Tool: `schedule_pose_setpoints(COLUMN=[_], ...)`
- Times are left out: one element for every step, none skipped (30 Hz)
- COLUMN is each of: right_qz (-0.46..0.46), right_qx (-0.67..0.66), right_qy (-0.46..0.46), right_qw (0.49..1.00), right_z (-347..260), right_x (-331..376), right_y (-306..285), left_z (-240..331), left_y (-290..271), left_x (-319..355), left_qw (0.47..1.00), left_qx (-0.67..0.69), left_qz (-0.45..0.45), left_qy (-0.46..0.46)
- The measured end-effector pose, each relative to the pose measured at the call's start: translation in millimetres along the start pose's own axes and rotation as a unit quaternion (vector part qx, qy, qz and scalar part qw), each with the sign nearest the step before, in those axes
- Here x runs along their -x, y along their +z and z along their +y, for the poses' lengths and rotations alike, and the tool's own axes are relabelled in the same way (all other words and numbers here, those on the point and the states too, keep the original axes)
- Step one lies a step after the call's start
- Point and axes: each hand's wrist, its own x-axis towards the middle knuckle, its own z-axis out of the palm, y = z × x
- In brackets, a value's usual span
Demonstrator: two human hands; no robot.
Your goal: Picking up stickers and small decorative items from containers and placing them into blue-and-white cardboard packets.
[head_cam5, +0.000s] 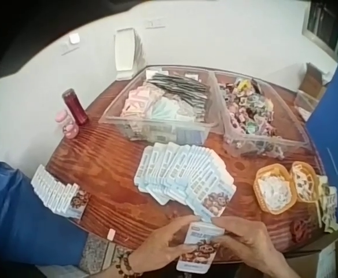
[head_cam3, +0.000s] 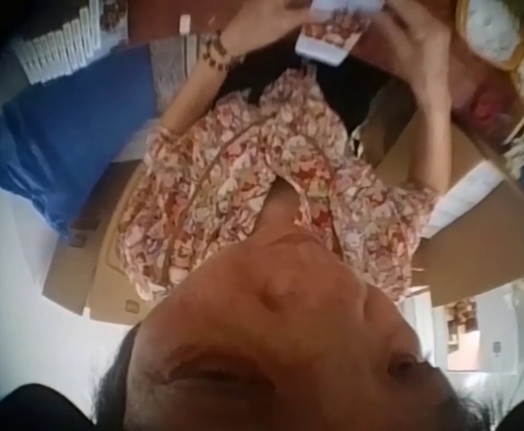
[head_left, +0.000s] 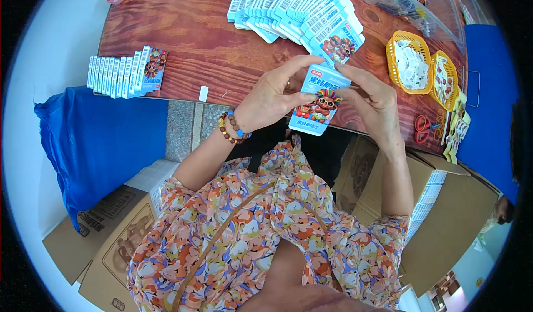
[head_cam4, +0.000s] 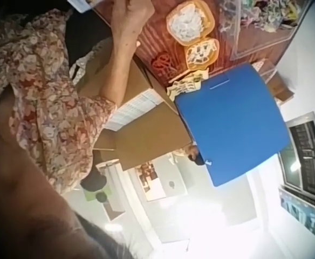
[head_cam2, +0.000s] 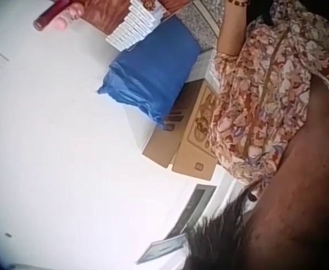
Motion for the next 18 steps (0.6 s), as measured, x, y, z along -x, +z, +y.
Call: schedule_pose_setpoints(right_qz=[0.0, -0.022, -0.043, -0.042, -0.054, -0.068, -0.067, -0.063, -0.06, -0.068, -0.057, -0.023, 0.009, 0.09, 0.117, 0.124, 0.131, 0.113], right_qx=[-0.001, 0.001, 0.004, 0.004, -0.001, -0.005, -0.002, -0.02, -0.034, -0.016, -0.034, -0.156, -0.277, -0.302, -0.425, -0.467, -0.508, -0.516], right_qy=[0.001, -0.033, -0.066, -0.064, -0.068, -0.075, -0.078, -0.053, -0.035, -0.011, 0.063, 0.09, 0.115, 0.169, 0.18, 0.178, 0.177, 0.17], right_qw=[1.0, 0.999, 0.997, 0.997, 0.996, 0.995, 0.995, 0.996, 0.997, 0.997, 0.996, 0.983, 0.954, 0.934, 0.879, 0.857, 0.833, 0.832], right_z=[5, 11, 14, 16, 18, 18, 14, 7, 1, 5, 6, 12, 18, 19, 22, 23, 23, 28], right_x=[-1, -4, -5, -6, -9, -11, -12, -13, -17, -15, -12, -11, -12, -19, -26, -33, -39, -42], right_y=[-2, -5, -8, -8, -9, -10, -9, -6, -8, -7, -6, -6, -8, -12, -17, -16, -13, -6], left_z=[1, 3, 3, 2, 1, -1, -2, -1, 3, 8, 13, 20, 26, 30, 39, 36, 29, 25], left_y=[-2, -5, -6, -7, -10, -11, -12, -11, -11, -10, -7, -6, -6, -11, -11, -13, -15, -9], left_x=[-2, -5, -6, -7, -8, -7, -5, -3, -3, -5, -5, -9, -11, -13, -11, -12, -13, -16], left_qw=[1.0, 0.999, 0.997, 0.997, 0.996, 0.994, 0.994, 0.997, 0.999, 0.997, 0.999, 0.999, 1.0, 1.0, 0.991, 0.995, 0.983, 0.949], left_qx=[0.0, -0.034, -0.066, -0.066, -0.082, -0.098, -0.1, -0.071, -0.045, -0.068, -0.019, -0.015, -0.01, 0.007, 0.11, -0.005, -0.119, -0.245], left_qz=[0.0, -0.017, -0.035, -0.036, -0.044, -0.051, -0.05, -0.039, -0.026, -0.014, -0.03, -0.029, -0.029, 0.018, 0.067, 0.097, 0.128, 0.144], left_qy=[-0.002, 0.006, 0.013, 0.012, 0.01, 0.01, 0.014, -0.002, -0.012, 0.013, -0.027, -0.017, -0.009, -0.008, -0.018, 0.02, 0.058, 0.139])
